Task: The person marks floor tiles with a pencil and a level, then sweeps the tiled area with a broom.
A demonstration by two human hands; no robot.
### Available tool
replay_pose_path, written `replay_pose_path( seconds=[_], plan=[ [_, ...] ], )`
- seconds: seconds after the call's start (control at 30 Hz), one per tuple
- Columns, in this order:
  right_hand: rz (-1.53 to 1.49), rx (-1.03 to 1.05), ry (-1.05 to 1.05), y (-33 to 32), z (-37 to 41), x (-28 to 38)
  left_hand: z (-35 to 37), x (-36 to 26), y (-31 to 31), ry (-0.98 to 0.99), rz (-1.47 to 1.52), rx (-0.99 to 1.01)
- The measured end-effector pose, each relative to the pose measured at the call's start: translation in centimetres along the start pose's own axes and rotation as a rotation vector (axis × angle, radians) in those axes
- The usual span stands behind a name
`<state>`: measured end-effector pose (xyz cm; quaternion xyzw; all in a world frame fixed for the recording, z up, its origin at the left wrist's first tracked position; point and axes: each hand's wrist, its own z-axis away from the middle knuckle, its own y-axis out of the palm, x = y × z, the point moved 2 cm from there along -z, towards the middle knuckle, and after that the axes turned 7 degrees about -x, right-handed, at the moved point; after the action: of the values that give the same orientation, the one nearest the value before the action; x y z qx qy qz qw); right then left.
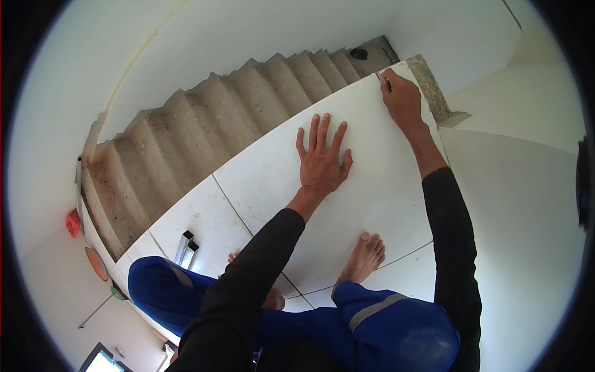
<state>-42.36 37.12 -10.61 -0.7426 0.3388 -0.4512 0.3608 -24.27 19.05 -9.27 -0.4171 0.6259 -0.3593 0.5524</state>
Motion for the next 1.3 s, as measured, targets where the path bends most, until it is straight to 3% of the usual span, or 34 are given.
replay_pose_path(
  seconds=[0.27, 0.57, 0.73, 0.8, 0.83, 0.93, 0.97, 1.0, 1.13, 1.3],
  plan=[
    [0.001, 0.038, -0.024, -6.3, 9.9, -1.4, 0.0, -0.1, 0.3, 0.012, -0.010, -0.059],
    [0.138, 0.263, 0.239, -22.4, 32.7, -5.1, -0.3, 0.6, 0.2, 0.154, -0.055, -0.147],
    [0.032, 0.095, 0.313, -20.0, 28.2, -3.2, -4.5, 0.2, -2.0, 0.211, -0.125, -0.042],
    [-0.079, -0.012, 0.305, -15.8, 22.7, -2.6, -7.2, -0.9, -3.2, 0.222, -0.208, 0.278],
    [-0.083, -0.063, 0.245, -13.5, 20.0, -2.3, -8.7, -1.4, -3.9, 0.231, -0.227, 0.266],
    [-0.079, -0.113, 0.214, -8.4, 12.6, -0.8, -12.4, -3.2, -5.4, 0.290, -0.302, 0.609],
    [-0.060, -0.107, 0.234, -7.3, 11.3, -0.5, -13.6, -3.5, -5.9, 0.294, -0.325, 0.607],
    [-0.073, -0.120, 0.244, -6.5, 10.8, -0.1, -14.8, -4.1, -6.3, 0.418, -0.339, 0.545],
    [0.083, -0.093, 0.268, -8.1, 14.6, -2.2, -18.0, -8.5, -9.9, 0.786, -0.480, 0.482],
    [0.121, -0.102, 0.377, -15.3, 28.4, -3.7, -18.6, -11.9, -14.3, 0.814, -0.481, 0.598]
  ],
)
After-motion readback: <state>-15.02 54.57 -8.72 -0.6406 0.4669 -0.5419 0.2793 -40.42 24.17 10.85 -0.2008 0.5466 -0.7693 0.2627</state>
